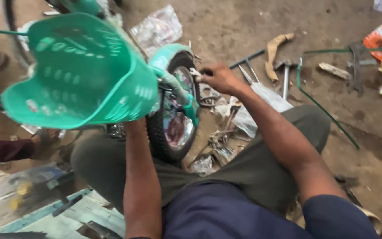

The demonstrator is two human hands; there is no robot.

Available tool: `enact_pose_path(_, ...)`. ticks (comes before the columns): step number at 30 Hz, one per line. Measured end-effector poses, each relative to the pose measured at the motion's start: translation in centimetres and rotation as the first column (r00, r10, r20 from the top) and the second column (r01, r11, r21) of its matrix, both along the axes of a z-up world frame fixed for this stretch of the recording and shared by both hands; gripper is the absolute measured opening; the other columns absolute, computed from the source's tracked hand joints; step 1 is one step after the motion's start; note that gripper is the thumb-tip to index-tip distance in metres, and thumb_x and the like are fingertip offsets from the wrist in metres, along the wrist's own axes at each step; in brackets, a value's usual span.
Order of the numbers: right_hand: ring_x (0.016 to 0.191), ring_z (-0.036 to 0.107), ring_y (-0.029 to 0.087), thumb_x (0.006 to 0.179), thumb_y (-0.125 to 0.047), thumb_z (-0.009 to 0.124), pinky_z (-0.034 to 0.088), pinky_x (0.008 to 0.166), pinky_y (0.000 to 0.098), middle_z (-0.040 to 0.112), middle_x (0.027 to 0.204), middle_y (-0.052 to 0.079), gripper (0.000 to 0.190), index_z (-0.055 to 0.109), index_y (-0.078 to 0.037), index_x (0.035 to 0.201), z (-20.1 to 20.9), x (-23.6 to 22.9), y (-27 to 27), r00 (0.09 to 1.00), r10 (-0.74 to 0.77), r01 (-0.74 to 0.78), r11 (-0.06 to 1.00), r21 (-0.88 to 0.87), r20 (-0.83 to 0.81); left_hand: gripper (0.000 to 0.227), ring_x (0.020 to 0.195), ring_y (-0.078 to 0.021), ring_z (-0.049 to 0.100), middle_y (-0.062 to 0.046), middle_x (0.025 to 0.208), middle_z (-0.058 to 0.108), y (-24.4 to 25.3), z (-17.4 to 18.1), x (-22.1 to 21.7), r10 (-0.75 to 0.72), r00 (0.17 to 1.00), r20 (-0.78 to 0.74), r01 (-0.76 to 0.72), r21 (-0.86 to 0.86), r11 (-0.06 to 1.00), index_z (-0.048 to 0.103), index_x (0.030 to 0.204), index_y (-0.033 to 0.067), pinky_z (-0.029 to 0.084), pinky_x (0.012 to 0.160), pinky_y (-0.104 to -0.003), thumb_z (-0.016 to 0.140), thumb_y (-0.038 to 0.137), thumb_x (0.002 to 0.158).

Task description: The person unpacks bicycle parts from plastic bags and assembles them onto a green bicycle frame. They use a wrench to tighten bolts on the front wheel and handlebars.

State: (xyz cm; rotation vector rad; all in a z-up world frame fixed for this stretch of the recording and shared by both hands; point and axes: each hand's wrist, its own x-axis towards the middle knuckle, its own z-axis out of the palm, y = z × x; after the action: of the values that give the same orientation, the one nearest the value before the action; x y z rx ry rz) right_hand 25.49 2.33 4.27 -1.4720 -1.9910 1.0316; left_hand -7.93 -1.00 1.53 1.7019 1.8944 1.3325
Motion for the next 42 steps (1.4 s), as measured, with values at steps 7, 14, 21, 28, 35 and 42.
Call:
enact_pose_path(7,0.072,0.068,0.012,0.094,-0.012,0.071,0.058,0.066,0.0304,0.074,0.091,0.008,0.023,0.071,0.000,0.113,1.6,4.9,0.0,0.920,-0.285,0.290,0.957,-0.020,-0.267,0.029,0.120,-0.0423,0.064,-0.019,0.132,0.067,-7.5,3.5,4.2,0.219,0.775,-0.593,-0.072,0.261,0.963,0.068,0.133,0.0043,0.049,0.103,-0.055,0.066,0.010,0.104)
enact_pose_path(14,0.072,0.069,0.011,0.098,-0.002,0.072,0.055,0.063,0.0271,0.073,0.086,0.004,0.005,0.072,0.002,0.100,6.9,13.8,-6.7,0.734,-0.544,0.625,0.776,0.090,-0.406,0.027,0.112,-0.0431,0.070,-0.023,0.125,0.072,-3.4,5.2,5.2,0.117,0.961,-0.251,-0.024,0.345,0.938,0.069,0.127,-0.0027,0.054,0.096,-0.052,0.062,0.016,0.108)
enact_pose_path(21,0.071,0.069,0.012,0.100,0.001,0.072,0.056,0.062,0.0278,0.071,0.089,0.005,0.003,0.070,0.002,0.101,8.6,21.7,-15.8,0.539,-0.633,0.806,0.579,0.122,-0.556,0.035,0.112,-0.0397,0.071,-0.025,0.126,0.069,-0.7,7.8,8.3,0.071,0.975,0.208,-0.138,0.330,0.934,0.063,0.125,-0.0065,0.053,0.100,-0.052,0.068,0.023,0.108)
enact_pose_path(28,0.067,0.064,0.011,0.094,-0.004,0.069,0.052,0.053,0.0308,0.075,0.094,0.002,0.018,0.075,-0.008,0.111,8.9,23.4,-24.1,0.136,-0.975,0.990,0.139,-0.006,-0.174,0.017,0.106,-0.0316,0.067,-0.014,0.108,0.067,-9.4,9.4,17.3,-0.529,0.842,-0.104,0.516,0.441,0.734,0.061,0.113,0.0022,0.048,0.112,-0.052,0.071,0.009,0.101)
enact_pose_path(35,0.085,0.073,0.026,0.086,-0.018,0.075,0.057,0.078,0.0390,0.073,0.096,0.017,0.024,0.071,-0.004,0.105,4.7,11.4,-25.1,0.683,-0.728,0.722,0.662,0.202,-0.053,0.056,0.097,-0.0315,0.066,-0.024,0.110,0.068,-13.7,6.3,27.8,-0.878,0.422,0.227,0.906,-0.095,0.412,0.060,0.128,-0.0087,0.052,0.082,-0.041,0.079,0.015,0.081)
enact_pose_path(42,0.096,0.071,0.034,0.086,-0.015,0.069,0.057,0.086,0.0421,0.071,0.108,0.021,0.050,0.060,-0.005,0.135,4.4,7.7,-24.5,0.795,-0.605,0.603,0.780,0.170,-0.046,0.022,0.072,-0.0147,0.064,-0.007,0.083,0.070,-14.4,0.1,27.0,-0.610,0.375,0.698,0.927,-0.299,0.229,0.067,0.112,0.0001,0.054,0.066,-0.032,0.059,0.013,0.095)
